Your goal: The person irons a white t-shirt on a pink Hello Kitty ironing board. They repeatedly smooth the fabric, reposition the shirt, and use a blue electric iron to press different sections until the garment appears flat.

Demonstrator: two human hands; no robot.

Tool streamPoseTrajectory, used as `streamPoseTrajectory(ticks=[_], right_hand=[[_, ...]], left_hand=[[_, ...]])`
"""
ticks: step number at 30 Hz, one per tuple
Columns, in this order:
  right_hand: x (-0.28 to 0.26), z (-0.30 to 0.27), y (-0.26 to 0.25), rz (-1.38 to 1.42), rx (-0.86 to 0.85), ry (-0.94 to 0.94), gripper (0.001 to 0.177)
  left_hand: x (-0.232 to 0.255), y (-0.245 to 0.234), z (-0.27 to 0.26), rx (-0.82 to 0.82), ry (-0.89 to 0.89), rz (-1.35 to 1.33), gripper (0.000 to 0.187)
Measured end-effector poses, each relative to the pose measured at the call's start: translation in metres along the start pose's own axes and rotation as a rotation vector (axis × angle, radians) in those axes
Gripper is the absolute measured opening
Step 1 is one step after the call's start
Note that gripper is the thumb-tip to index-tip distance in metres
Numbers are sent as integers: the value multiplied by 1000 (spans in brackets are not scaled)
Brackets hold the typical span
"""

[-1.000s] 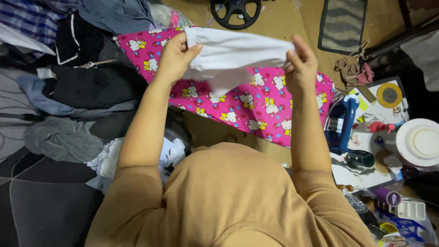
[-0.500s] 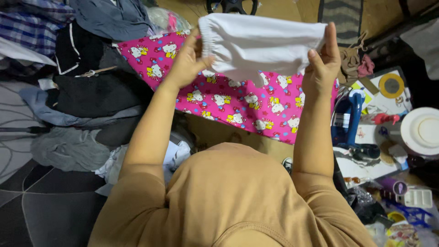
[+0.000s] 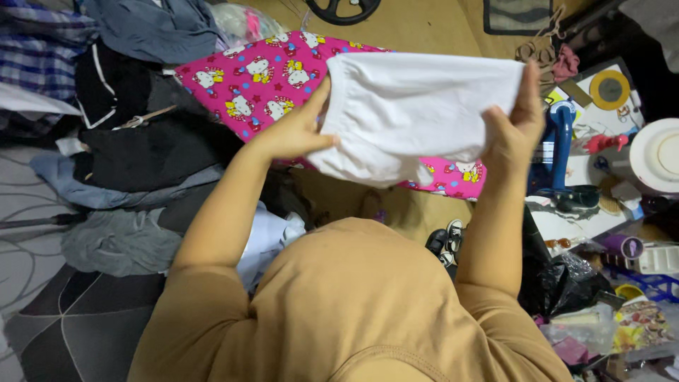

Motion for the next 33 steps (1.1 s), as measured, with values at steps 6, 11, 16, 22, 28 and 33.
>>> streamPoseTrajectory(ticks=[6,11,16,22,28,33], right_hand=[[136,36,-31,-319,50,235,85],[193,-54,-52,-706,21,776,68],[182,-128,-5,-961,-143,673,75],[177,-158,48,-909,-88,615,92],[167,-196,35,-554,-100,911,86],[164,-199,36,-616,-480,871,81]], left_hand=[[-180,12,83,202,-383,-419,120],[-246,10,74,399,-410,-59,107],[-232,2,34,360,-440,263,92],[-200,5,27,340,-371,358,79],[-196,-5,9,97,-531,362,73],[-211,10,-10,-86,-691,519,89]])
Point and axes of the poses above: each hand's wrist, its own z-axis towards the middle knuckle, its own y-axis out of the palm, x = y × z, the point moved 8 cm from there along z, towards the middle knuckle, and after that the axes turned 4 degrees about -x, right-handed, at the moved point
